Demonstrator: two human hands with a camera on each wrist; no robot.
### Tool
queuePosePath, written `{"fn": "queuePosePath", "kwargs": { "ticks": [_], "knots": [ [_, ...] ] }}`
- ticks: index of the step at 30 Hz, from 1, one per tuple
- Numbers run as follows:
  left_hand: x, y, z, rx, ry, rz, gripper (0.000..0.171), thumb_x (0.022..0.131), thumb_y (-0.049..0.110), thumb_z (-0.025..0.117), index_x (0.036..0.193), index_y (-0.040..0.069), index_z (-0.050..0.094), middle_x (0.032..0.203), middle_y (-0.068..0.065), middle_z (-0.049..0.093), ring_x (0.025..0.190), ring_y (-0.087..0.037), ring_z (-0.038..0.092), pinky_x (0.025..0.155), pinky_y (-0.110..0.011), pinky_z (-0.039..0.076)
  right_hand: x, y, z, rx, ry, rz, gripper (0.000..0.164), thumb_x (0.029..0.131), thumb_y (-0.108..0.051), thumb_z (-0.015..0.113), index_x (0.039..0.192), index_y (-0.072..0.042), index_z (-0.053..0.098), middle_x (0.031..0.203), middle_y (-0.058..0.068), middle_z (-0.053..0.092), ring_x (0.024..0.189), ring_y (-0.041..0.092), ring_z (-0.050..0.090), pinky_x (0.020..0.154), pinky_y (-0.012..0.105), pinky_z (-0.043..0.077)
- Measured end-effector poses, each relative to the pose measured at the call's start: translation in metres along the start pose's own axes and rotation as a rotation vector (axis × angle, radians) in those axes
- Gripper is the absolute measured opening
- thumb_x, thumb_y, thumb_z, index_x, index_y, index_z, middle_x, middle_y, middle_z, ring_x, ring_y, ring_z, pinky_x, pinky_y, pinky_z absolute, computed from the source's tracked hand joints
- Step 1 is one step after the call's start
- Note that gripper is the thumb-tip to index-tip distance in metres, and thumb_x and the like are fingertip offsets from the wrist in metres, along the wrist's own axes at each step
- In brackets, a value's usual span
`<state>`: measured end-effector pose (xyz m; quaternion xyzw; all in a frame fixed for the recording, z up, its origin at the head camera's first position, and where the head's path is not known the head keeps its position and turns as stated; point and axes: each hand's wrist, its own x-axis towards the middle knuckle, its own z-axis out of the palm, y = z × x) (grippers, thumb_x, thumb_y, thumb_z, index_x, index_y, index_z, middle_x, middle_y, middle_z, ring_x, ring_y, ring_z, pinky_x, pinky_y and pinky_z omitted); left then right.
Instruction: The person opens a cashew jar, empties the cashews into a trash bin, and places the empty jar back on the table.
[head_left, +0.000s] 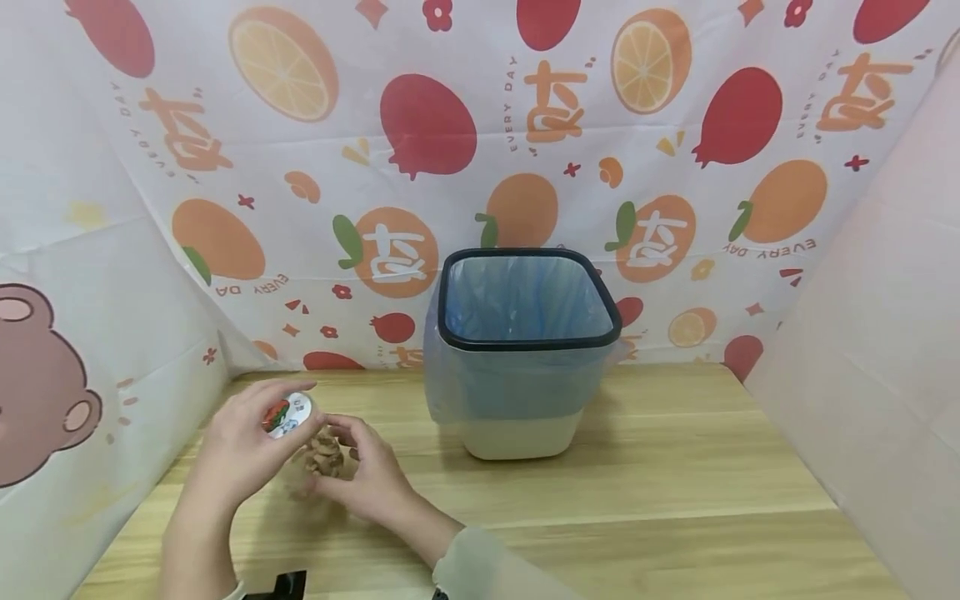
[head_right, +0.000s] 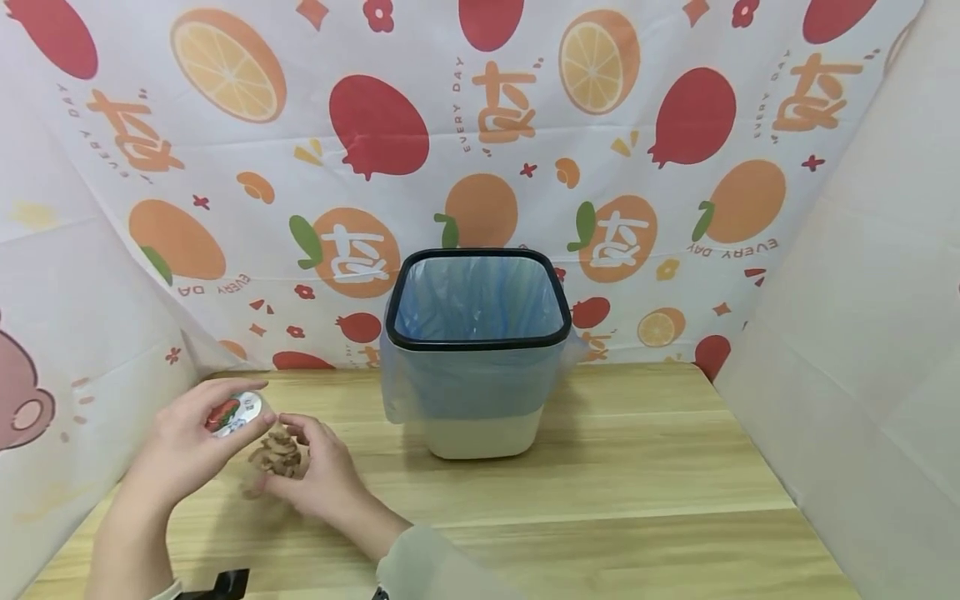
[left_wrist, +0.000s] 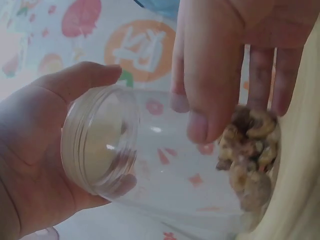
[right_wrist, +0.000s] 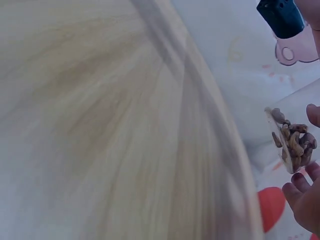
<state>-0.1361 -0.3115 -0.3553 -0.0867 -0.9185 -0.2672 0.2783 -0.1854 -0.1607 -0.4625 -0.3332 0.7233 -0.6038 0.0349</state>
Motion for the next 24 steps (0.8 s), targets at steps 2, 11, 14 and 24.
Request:
{"fn": "queuePosePath", "kwargs": {
  "ticks": [2,11,14,24],
  "knots": [
    [0.001,0.007,0.001,-0.011,-0.014,0.002,0.045,0.083,0.028,0.082,0.124,0.017,0.068,0.127,-0.009,0.066,0.116,-0.036,0.056,0.088,-0.051,0.040,-0.004,-0.001,-0.008,0.001,0.002,-0.013,0.070,0.087,-0.030,0.079,0.144,-0.042,0.040,0.141,-0.021,0.048,0.130,0.005,0.050,0.100,0.030,0.049],
    [0.003,0.039,0.012,-0.088,0.020,0.116,0.045,0.077,0.021,0.087,0.118,0.028,0.070,0.120,0.007,0.068,0.112,0.002,0.053,0.088,-0.011,0.035,-0.029,-0.006,-0.046,0.007,-0.017,-0.046,0.071,0.088,-0.033,0.077,0.147,-0.038,0.037,0.142,-0.019,0.049,0.131,0.006,0.050,0.103,0.034,0.049],
    [0.003,0.049,0.017,-0.121,0.014,0.150,0.045,0.077,0.018,0.087,0.117,0.028,0.070,0.119,0.009,0.068,0.113,0.005,0.052,0.089,-0.007,0.036,-0.036,-0.009,-0.059,-0.011,-0.024,-0.053,0.073,0.089,-0.033,0.076,0.149,-0.035,0.036,0.144,-0.018,0.048,0.132,0.005,0.049,0.105,0.034,0.047],
    [0.002,0.077,0.028,-0.178,-0.024,0.223,0.048,0.075,0.013,0.088,0.118,0.028,0.070,0.121,0.009,0.067,0.116,0.000,0.055,0.094,-0.007,0.037,-0.058,-0.016,-0.096,-0.101,-0.050,-0.136,0.077,0.089,-0.036,0.075,0.152,-0.035,0.030,0.144,-0.015,0.049,0.132,0.005,0.048,0.106,0.033,0.047]
  ]
}}
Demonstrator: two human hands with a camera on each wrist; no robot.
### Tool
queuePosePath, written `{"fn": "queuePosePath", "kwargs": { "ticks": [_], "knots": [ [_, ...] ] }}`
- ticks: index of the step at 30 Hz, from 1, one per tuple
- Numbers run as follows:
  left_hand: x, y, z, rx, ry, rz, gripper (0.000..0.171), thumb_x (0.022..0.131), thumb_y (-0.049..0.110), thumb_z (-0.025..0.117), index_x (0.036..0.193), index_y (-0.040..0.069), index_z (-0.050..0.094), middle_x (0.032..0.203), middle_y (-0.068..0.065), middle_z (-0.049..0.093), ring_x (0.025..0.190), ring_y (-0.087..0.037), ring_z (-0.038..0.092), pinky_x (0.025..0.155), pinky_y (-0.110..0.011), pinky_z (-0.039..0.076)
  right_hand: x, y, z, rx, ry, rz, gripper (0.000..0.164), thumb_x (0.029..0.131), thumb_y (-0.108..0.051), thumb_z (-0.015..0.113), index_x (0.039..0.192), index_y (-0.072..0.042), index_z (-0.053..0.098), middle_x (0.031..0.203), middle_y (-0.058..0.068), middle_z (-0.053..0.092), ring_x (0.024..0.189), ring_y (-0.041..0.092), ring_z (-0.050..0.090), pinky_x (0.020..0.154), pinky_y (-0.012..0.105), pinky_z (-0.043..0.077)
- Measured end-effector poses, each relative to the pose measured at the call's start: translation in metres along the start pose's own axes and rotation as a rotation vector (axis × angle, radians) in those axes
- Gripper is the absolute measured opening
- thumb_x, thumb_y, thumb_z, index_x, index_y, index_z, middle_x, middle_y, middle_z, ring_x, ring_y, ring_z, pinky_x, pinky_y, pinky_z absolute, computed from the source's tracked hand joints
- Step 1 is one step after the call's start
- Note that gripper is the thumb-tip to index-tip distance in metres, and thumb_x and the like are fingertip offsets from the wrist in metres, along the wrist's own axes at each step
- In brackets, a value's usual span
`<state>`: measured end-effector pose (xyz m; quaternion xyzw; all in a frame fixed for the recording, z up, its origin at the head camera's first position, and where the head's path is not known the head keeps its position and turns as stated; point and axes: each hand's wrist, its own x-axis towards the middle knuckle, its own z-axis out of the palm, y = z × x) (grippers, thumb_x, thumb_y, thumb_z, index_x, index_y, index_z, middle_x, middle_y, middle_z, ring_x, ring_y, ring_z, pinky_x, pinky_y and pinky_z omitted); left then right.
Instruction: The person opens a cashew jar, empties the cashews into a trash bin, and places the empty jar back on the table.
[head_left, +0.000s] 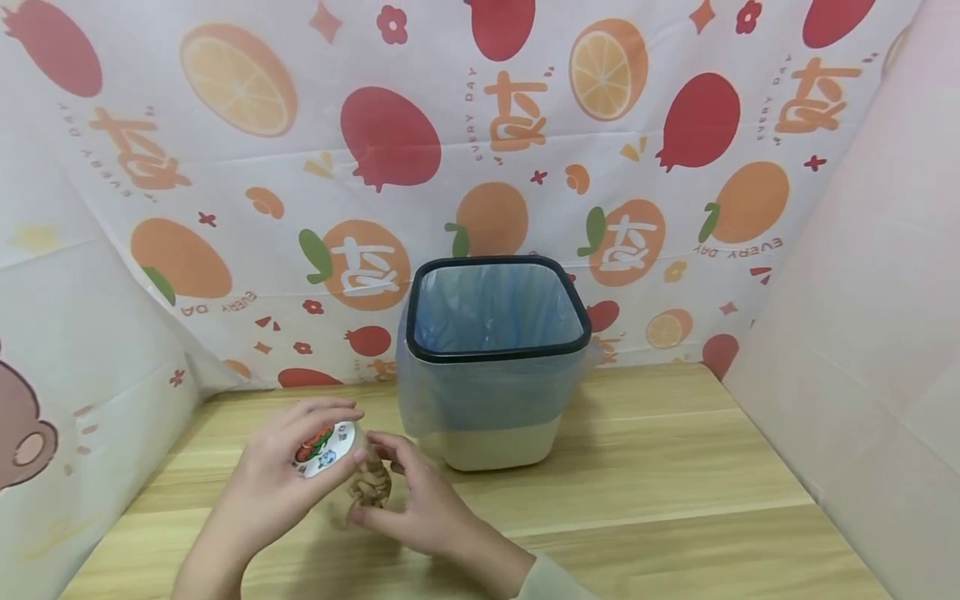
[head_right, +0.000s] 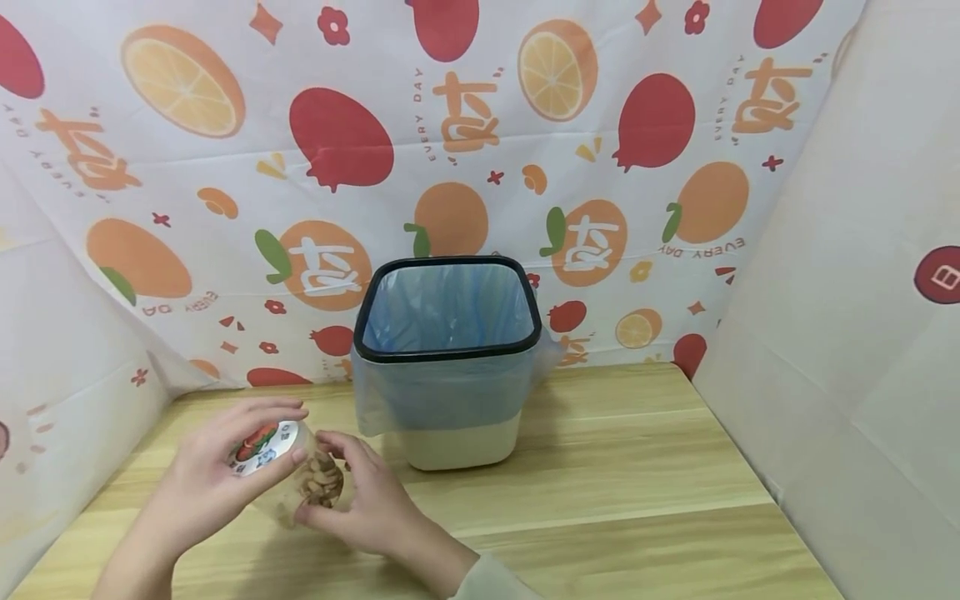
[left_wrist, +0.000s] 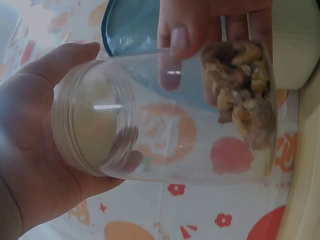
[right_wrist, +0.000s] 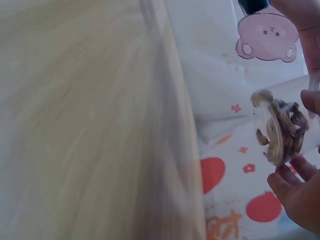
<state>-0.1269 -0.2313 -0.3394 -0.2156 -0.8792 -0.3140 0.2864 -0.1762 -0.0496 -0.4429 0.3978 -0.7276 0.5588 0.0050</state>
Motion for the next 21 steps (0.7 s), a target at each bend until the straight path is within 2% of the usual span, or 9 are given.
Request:
{"fn": "queuePosePath", "kwargs": {
  "ticks": [7,15,18,21],
  "knots": [
    [-0.002,0.022,0.010,-0.070,-0.021,0.018,0.050,0.077,0.012,0.087,0.120,0.028,0.069,0.121,0.010,0.066,0.113,-0.004,0.057,0.086,-0.012,0.043,-0.018,-0.010,-0.028,-0.007,-0.074,-0.026,0.082,0.089,-0.034,0.076,0.154,-0.033,0.026,0.149,-0.010,0.045,0.134,0.008,0.048,0.109,0.033,0.043],
    [0.006,0.038,0.024,-0.178,-0.039,0.007,0.056,0.077,0.010,0.086,0.126,0.025,0.065,0.125,0.004,0.065,0.114,-0.007,0.057,0.088,-0.013,0.045,-0.028,-0.021,-0.065,-0.020,-0.124,-0.063,0.092,0.086,-0.026,0.080,0.156,-0.029,0.022,0.150,-0.005,0.045,0.134,0.010,0.048,0.109,0.031,0.044],
    [0.012,0.043,0.030,-0.219,-0.025,0.028,0.058,0.076,0.009,0.086,0.128,0.024,0.064,0.126,0.001,0.065,0.111,-0.009,0.058,0.084,-0.013,0.045,-0.031,-0.025,-0.080,-0.034,-0.142,-0.046,0.093,0.086,-0.027,0.080,0.157,-0.032,0.020,0.152,-0.007,0.044,0.136,0.011,0.046,0.110,0.032,0.043],
    [0.019,0.049,0.038,-0.263,-0.012,0.085,0.059,0.076,0.007,0.085,0.129,0.023,0.064,0.126,0.000,0.065,0.113,-0.011,0.058,0.085,-0.015,0.046,-0.035,-0.028,-0.094,-0.061,-0.144,-0.021,0.094,0.085,-0.032,0.080,0.157,-0.033,0.019,0.153,-0.008,0.043,0.138,0.011,0.044,0.110,0.033,0.042]
  ]
}}
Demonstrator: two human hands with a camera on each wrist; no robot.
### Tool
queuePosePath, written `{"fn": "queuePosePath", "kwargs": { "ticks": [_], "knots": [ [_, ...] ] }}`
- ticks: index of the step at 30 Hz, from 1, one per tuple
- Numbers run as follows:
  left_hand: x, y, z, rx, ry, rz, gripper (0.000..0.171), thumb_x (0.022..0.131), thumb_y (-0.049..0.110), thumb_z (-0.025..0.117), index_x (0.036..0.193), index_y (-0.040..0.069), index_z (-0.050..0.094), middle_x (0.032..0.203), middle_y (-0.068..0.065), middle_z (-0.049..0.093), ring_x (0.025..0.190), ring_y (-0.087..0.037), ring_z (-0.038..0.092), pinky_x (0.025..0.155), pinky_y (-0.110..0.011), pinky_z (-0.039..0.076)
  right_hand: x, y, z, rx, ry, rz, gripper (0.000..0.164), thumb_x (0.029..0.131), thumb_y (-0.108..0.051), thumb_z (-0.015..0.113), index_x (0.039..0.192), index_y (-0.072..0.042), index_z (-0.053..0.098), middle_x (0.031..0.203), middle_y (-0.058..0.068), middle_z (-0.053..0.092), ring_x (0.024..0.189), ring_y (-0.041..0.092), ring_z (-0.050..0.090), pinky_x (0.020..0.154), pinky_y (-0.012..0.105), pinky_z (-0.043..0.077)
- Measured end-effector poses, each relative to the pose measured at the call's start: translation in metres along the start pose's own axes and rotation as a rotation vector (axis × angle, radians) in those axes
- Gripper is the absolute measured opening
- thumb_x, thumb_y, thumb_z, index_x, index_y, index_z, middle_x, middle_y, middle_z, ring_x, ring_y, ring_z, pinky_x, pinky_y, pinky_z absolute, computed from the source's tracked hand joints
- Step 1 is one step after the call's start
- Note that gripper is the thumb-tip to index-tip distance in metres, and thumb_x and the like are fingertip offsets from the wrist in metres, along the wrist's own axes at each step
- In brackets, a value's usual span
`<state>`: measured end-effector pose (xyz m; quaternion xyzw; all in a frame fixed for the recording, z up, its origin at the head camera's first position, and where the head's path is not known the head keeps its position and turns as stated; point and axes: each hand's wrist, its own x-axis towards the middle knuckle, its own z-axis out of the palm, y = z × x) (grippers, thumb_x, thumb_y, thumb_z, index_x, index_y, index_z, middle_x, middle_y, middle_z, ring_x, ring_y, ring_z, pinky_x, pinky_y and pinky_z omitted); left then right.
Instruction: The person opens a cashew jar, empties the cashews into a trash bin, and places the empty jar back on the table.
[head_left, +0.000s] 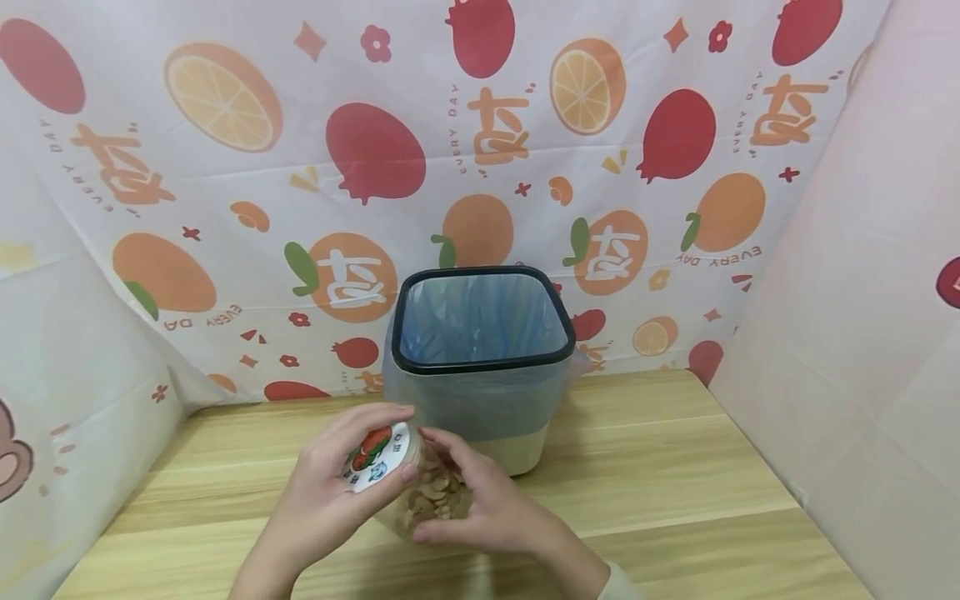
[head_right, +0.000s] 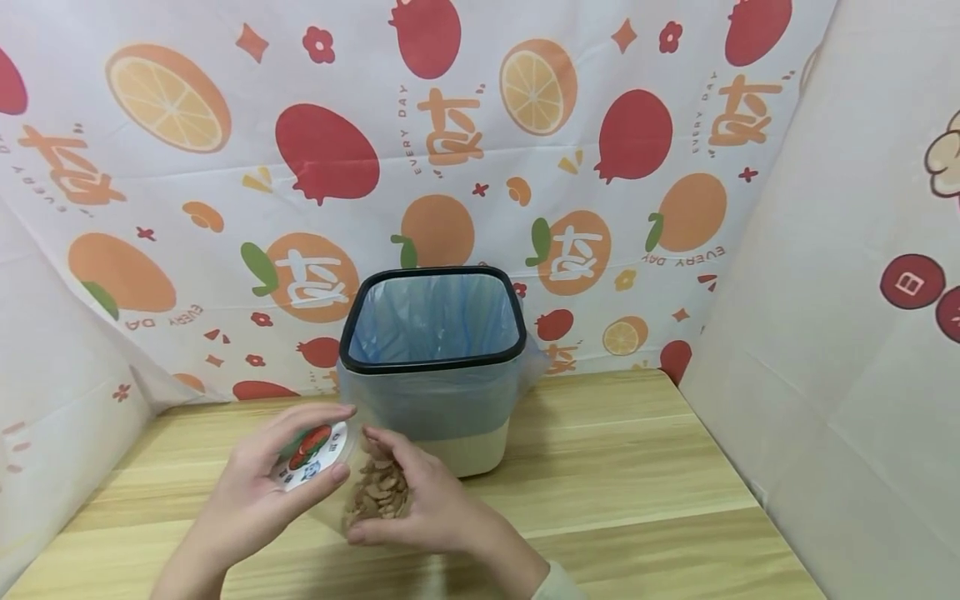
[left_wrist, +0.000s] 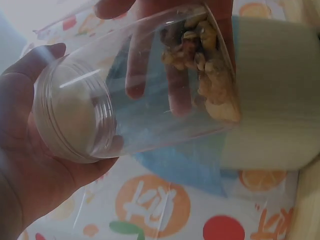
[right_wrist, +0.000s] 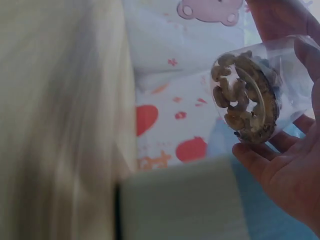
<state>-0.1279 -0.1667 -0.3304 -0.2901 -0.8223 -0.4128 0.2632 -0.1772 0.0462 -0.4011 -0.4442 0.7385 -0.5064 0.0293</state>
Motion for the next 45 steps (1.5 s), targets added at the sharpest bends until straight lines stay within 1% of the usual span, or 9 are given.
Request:
{"fn": "queuePosePath", "kwargs": {
  "ticks": [4,9,16,22,29,34,39,42,45],
  "knots": [
    [0.010,0.004,0.014,-0.075,0.014,0.081,0.057,0.076,0.004,0.084,0.128,0.017,0.065,0.126,-0.001,0.065,0.116,-0.014,0.058,0.085,-0.018,0.047,-0.005,0.000,-0.014,-0.008,0.013,0.004,0.100,0.081,-0.033,0.084,0.157,-0.033,0.019,0.151,-0.010,0.045,0.134,0.011,0.049,0.109,0.034,0.044],
    [0.018,0.009,0.027,-0.138,0.051,0.129,0.055,0.076,0.003,0.083,0.128,0.012,0.065,0.128,-0.006,0.063,0.116,-0.016,0.059,0.085,-0.018,0.049,-0.008,-0.003,-0.029,0.024,0.047,-0.030,0.100,0.079,-0.036,0.085,0.157,-0.031,0.023,0.150,-0.009,0.048,0.130,0.014,0.054,0.106,0.034,0.047],
    [0.018,0.007,0.033,-0.101,-0.001,0.161,0.059,0.079,0.016,0.084,0.134,0.013,0.061,0.136,-0.009,0.058,0.123,-0.019,0.056,0.094,-0.018,0.047,-0.016,-0.004,-0.047,-0.022,0.124,-0.054,0.095,0.073,-0.028,0.090,0.152,-0.029,0.037,0.149,-0.006,0.050,0.131,0.018,0.054,0.106,0.034,0.047],
    [0.017,0.006,0.034,-0.007,-0.021,0.285,0.061,0.083,0.040,0.081,0.135,0.013,0.062,0.136,-0.010,0.057,0.122,-0.022,0.054,0.098,-0.020,0.044,-0.022,-0.002,-0.060,-0.022,0.061,-0.093,0.087,0.076,-0.034,0.088,0.149,-0.026,0.042,0.145,-0.004,0.054,0.129,0.018,0.056,0.106,0.035,0.047],
    [0.021,0.012,0.036,0.047,-0.044,0.431,0.056,0.089,0.047,0.072,0.134,0.016,0.064,0.134,-0.008,0.058,0.117,-0.024,0.053,0.091,-0.032,0.050,-0.024,-0.003,-0.063,0.024,-0.045,-0.188,0.083,0.083,-0.029,0.083,0.151,-0.018,0.037,0.145,0.001,0.053,0.126,0.020,0.057,0.104,0.037,0.049],
    [0.021,0.015,0.036,0.063,-0.022,0.440,0.052,0.090,0.047,0.071,0.132,0.016,0.065,0.130,-0.006,0.060,0.113,-0.023,0.055,0.092,-0.026,0.047,-0.024,-0.004,-0.062,0.019,-0.051,-0.204,0.084,0.082,-0.025,0.083,0.151,-0.017,0.036,0.146,0.001,0.052,0.129,0.021,0.056,0.106,0.037,0.047],
    [0.022,0.014,0.038,0.066,0.022,0.445,0.047,0.093,0.046,0.067,0.128,0.016,0.067,0.124,-0.006,0.063,0.109,-0.022,0.057,0.084,-0.029,0.051,-0.024,-0.007,-0.058,-0.014,-0.042,-0.208,0.088,0.080,-0.031,0.085,0.152,-0.017,0.035,0.140,-0.001,0.055,0.118,0.016,0.061,0.097,0.034,0.054],
    [0.022,0.014,0.039,0.066,0.046,0.456,0.045,0.093,0.046,0.066,0.126,0.016,0.068,0.122,-0.006,0.064,0.107,-0.022,0.058,0.084,-0.029,0.051,-0.023,-0.010,-0.054,-0.028,-0.037,-0.204,0.095,0.077,-0.035,0.087,0.153,-0.017,0.032,0.138,-0.002,0.056,0.114,0.015,0.062,0.093,0.032,0.055],
    [0.024,0.013,0.040,0.077,0.078,0.478,0.043,0.094,0.047,0.064,0.124,0.016,0.069,0.120,-0.007,0.065,0.106,-0.023,0.058,0.085,-0.030,0.050,-0.022,-0.013,-0.052,-0.047,-0.021,-0.197,0.103,0.071,-0.028,0.092,0.153,-0.018,0.031,0.137,-0.003,0.056,0.114,0.014,0.062,0.093,0.032,0.055]
  ]
}}
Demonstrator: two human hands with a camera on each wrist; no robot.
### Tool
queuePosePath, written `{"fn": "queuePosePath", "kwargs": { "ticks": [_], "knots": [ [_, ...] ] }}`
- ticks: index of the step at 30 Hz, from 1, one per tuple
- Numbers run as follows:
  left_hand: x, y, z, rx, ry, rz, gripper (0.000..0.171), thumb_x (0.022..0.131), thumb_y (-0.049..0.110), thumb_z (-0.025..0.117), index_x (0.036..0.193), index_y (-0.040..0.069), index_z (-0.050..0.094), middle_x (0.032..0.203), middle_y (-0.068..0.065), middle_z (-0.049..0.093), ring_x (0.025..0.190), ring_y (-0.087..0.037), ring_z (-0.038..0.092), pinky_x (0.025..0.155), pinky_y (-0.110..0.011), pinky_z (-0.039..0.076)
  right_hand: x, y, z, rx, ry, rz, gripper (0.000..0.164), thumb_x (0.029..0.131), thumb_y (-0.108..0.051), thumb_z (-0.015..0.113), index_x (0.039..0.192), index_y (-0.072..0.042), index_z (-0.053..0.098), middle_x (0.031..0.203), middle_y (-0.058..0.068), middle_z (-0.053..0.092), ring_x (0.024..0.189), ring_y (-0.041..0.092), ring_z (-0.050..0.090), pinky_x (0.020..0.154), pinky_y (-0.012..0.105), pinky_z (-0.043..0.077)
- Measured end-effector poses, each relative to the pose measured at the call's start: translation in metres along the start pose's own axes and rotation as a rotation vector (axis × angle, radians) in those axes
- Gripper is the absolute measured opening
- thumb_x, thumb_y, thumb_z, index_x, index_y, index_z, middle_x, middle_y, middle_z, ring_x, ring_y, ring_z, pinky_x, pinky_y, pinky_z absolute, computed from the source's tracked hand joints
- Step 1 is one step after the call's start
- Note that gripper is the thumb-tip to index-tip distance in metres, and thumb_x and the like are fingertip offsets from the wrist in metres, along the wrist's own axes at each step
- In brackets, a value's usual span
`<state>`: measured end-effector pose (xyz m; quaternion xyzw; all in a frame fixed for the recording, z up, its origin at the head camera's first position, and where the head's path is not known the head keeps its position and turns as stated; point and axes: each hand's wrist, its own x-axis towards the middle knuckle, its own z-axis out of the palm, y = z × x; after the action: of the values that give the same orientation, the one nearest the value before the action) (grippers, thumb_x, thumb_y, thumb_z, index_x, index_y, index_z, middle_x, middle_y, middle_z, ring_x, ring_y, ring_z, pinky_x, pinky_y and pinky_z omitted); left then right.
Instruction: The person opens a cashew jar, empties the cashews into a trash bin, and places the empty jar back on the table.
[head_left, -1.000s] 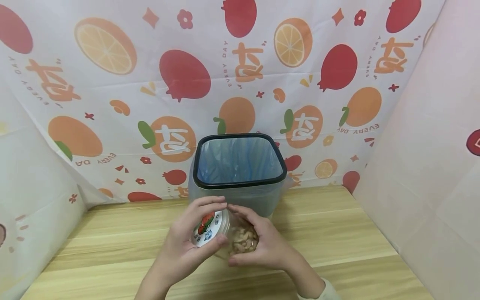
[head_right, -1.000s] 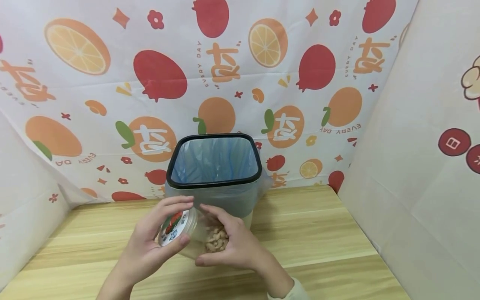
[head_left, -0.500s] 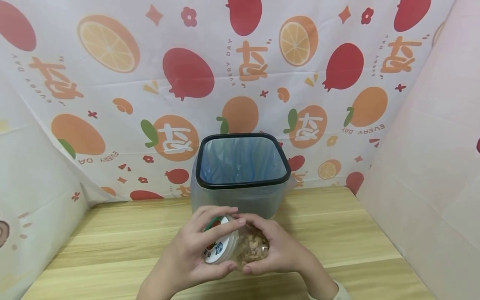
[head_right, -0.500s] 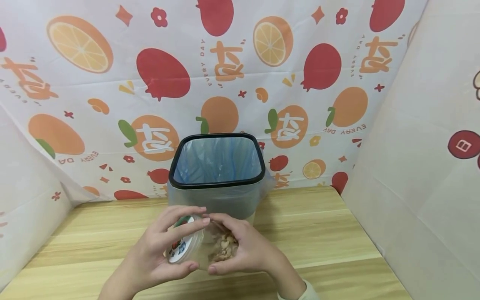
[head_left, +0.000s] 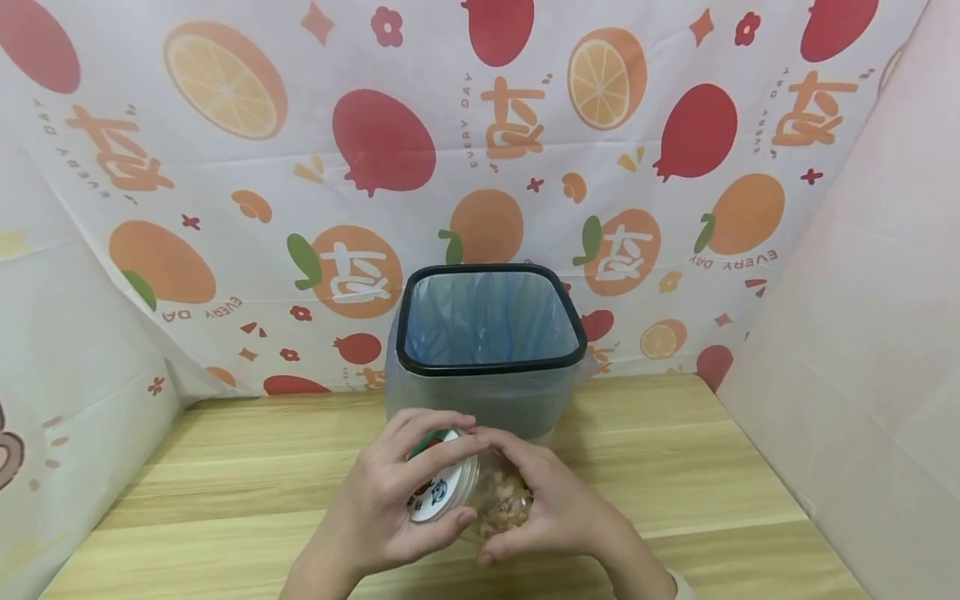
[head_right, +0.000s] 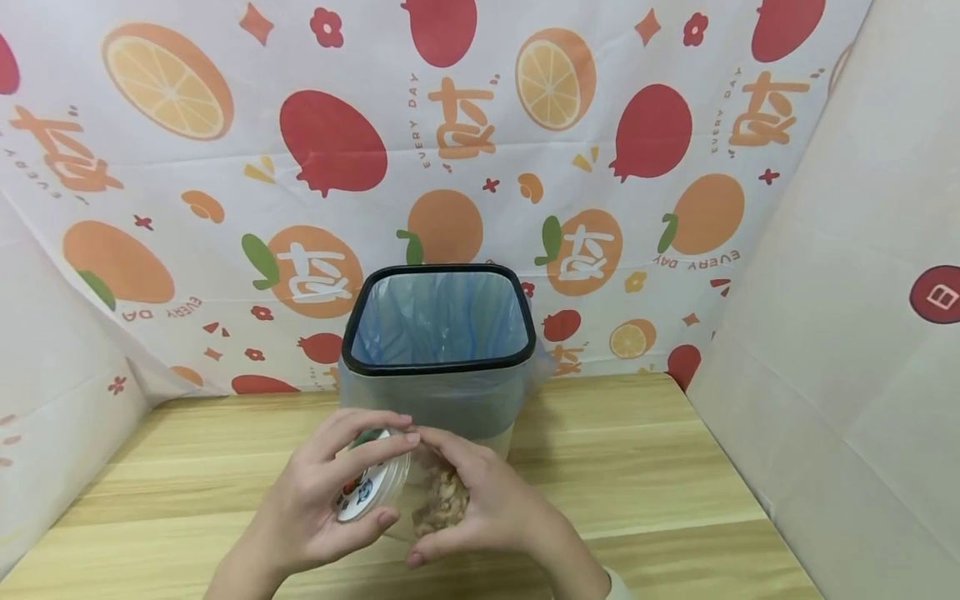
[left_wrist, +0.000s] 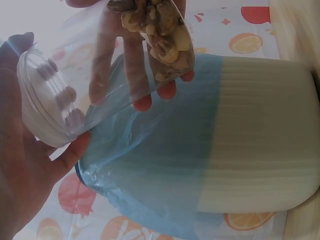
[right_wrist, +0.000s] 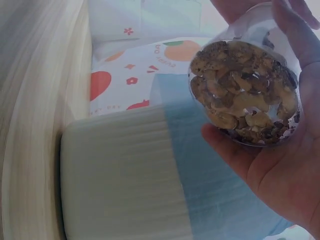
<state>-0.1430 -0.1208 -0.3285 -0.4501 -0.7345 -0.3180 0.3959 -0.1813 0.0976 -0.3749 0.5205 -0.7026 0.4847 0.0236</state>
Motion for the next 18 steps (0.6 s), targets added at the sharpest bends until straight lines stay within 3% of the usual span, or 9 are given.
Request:
{"fn": "queuePosePath", "kwargs": {
  "ticks": [3,6,18],
  "knots": [
    [0.0021,-0.0020,0.0019,0.007,0.030,0.027,0.041,0.095,0.047,0.062,0.121,0.016,0.070,0.117,-0.009,0.066,0.104,-0.024,0.059,0.086,-0.030,0.049,0.0003,-0.0010,-0.0001,-0.036,0.017,0.008,0.105,0.069,-0.022,0.093,0.154,-0.019,0.031,0.138,-0.004,0.054,0.114,0.013,0.061,0.093,0.031,0.055],
    [0.0029,-0.0036,0.0033,0.006,0.051,0.042,0.040,0.096,0.046,0.060,0.118,0.014,0.071,0.115,-0.010,0.066,0.102,-0.024,0.059,0.085,-0.030,0.050,0.0003,-0.0015,-0.0007,-0.060,0.021,0.016,0.102,0.071,-0.026,0.092,0.153,-0.019,0.031,0.139,-0.005,0.054,0.115,0.012,0.060,0.094,0.031,0.054],
    [0.0007,-0.0032,0.0081,-0.016,0.053,0.018,0.038,0.095,0.045,0.061,0.118,0.017,0.071,0.115,-0.010,0.066,0.102,-0.024,0.058,0.083,-0.028,0.051,-0.0024,-0.0037,-0.0008,-0.080,0.028,0.049,0.101,0.072,-0.031,0.091,0.153,-0.022,0.031,0.140,-0.005,0.054,0.116,0.013,0.060,0.095,0.032,0.054]
  ]
}}
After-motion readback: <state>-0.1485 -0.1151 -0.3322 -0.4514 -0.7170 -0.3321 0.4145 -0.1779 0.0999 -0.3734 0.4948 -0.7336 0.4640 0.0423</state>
